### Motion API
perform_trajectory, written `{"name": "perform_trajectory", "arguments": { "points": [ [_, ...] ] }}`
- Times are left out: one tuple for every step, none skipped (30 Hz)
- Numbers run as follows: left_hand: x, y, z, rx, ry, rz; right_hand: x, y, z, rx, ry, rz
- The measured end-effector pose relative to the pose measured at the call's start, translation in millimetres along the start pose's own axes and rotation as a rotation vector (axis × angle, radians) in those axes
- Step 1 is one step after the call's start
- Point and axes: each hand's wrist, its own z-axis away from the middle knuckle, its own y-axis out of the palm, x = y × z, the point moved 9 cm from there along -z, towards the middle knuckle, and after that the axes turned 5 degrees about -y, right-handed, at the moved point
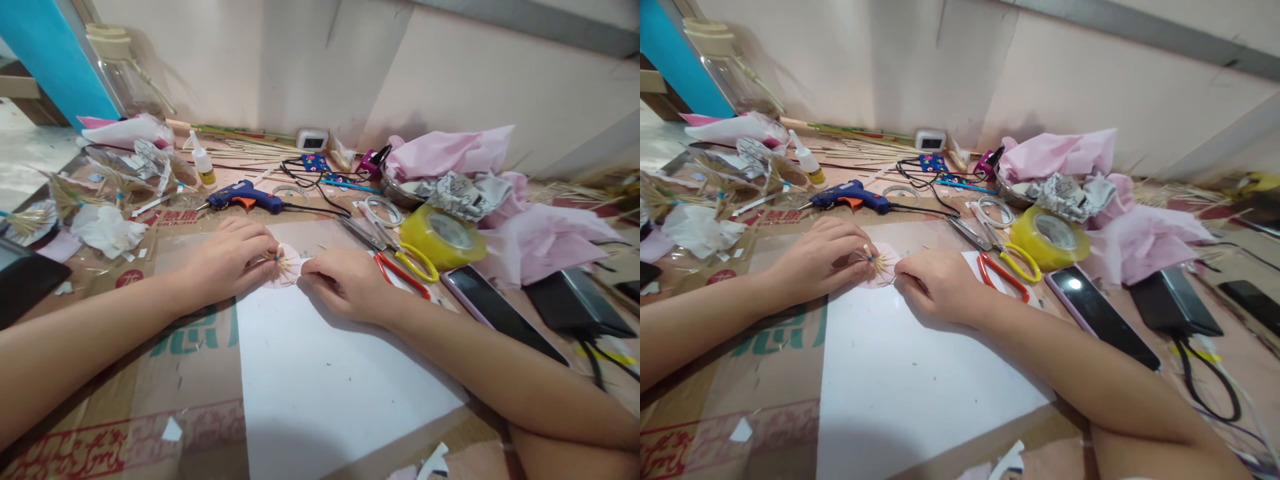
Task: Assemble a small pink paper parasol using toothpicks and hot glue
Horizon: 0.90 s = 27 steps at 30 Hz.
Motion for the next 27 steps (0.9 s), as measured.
{"name": "perform_trajectory", "arguments": {
  "points": [
    [-0.2,-0.2,0.1,-0.002,0.003,0.000,1.2,-0.9,-0.2,-0.007,-0.003,0.016],
    [-0.4,-0.5,0.3,-0.005,0.004,0.001,2.1,-1.6,-0.3,-0.013,-0.005,0.029],
    [-0.6,-0.6,0.4,-0.007,0.006,0.002,2.7,-1.9,-0.3,-0.018,-0.007,0.039],
    [-0.7,-0.6,0.4,-0.006,0.007,0.004,3.1,-2.1,-0.3,-0.022,-0.009,0.048],
    [-0.8,-0.6,0.4,-0.004,0.008,0.007,3.4,-2.3,-0.1,-0.029,-0.013,0.056],
    [-0.9,-0.6,0.3,-0.002,0.009,0.010,3.5,-2.5,0.0,-0.036,-0.017,0.064],
    [-0.9,-0.5,0.1,0.000,0.008,0.012,3.7,-2.5,0.3,-0.042,-0.024,0.072],
    [-0.9,-0.4,-0.1,0.002,0.008,0.012,4.0,-2.7,0.6,-0.048,-0.032,0.081],
    [-0.9,-0.3,-0.3,0.003,0.008,0.012,4.3,-2.8,1.0,-0.052,-0.040,0.087],
    [-1.0,-0.3,-0.5,0.002,0.008,0.011,4.4,-2.9,1.4,-0.054,-0.047,0.088],
    [-1.2,-0.3,-0.6,0.001,0.012,0.010,4.3,-3.1,1.8,-0.055,-0.049,0.084],
    [-1.4,-0.2,-0.7,-0.001,0.017,0.009,4.0,-3.8,2.2,-0.059,-0.050,0.073],
    [-1.7,-0.2,-0.7,-0.003,0.021,0.008,3.7,-4.7,2.5,-0.064,-0.050,0.057],
    [-1.8,-0.2,-0.6,-0.005,0.025,0.005,3.1,-5.8,2.8,-0.071,-0.046,0.039],
    [-1.9,0.0,-0.5,-0.006,0.027,0.002,2.5,-6.7,2.9,-0.076,-0.042,0.022],
    [-1.8,0.0,-0.3,-0.006,0.027,0.000,2.0,-7.3,2.8,-0.078,-0.039,0.010],
    [-1.5,0.1,-0.2,-0.005,0.024,-0.002,1.5,-7.4,2.6,-0.076,-0.036,0.004],
    [-1.0,0.1,-0.1,-0.004,0.019,-0.002,1.0,-7.0,2.3,-0.070,-0.031,0.004],
    [-0.6,0.1,0.0,-0.002,0.012,-0.002,0.4,-6.5,1.9,-0.065,-0.026,0.007],
    [-0.3,0.1,-0.1,0.000,0.006,-0.002,-0.3,-5.8,1.6,-0.059,-0.019,0.012],
    [-0.2,0.0,-0.1,0.001,0.002,-0.002,-1.0,-5.1,1.3,-0.053,-0.012,0.016],
    [-0.5,-0.2,-0.3,0.002,0.002,-0.003,-1.8,-4.3,1.1,-0.046,-0.003,0.018],
    [-0.9,-0.3,-0.5,0.004,0.003,-0.004,-2.7,-3.5,0.9,-0.038,0.006,0.018],
    [-1.4,-0.3,-0.7,0.006,0.005,-0.005,-3.2,-2.5,0.8,-0.027,0.013,0.016],
    [-1.8,-0.3,-0.9,0.007,0.008,-0.006,-3.6,-1.5,0.7,-0.016,0.017,0.013],
    [-2.1,-0.3,-1.1,0.009,0.009,-0.005,-3.8,-0.6,0.7,-0.005,0.021,0.009],
    [-2.2,-0.3,-1.2,0.011,0.010,-0.004,-3.9,0.1,0.7,0.003,0.021,0.005]
  ]
}}
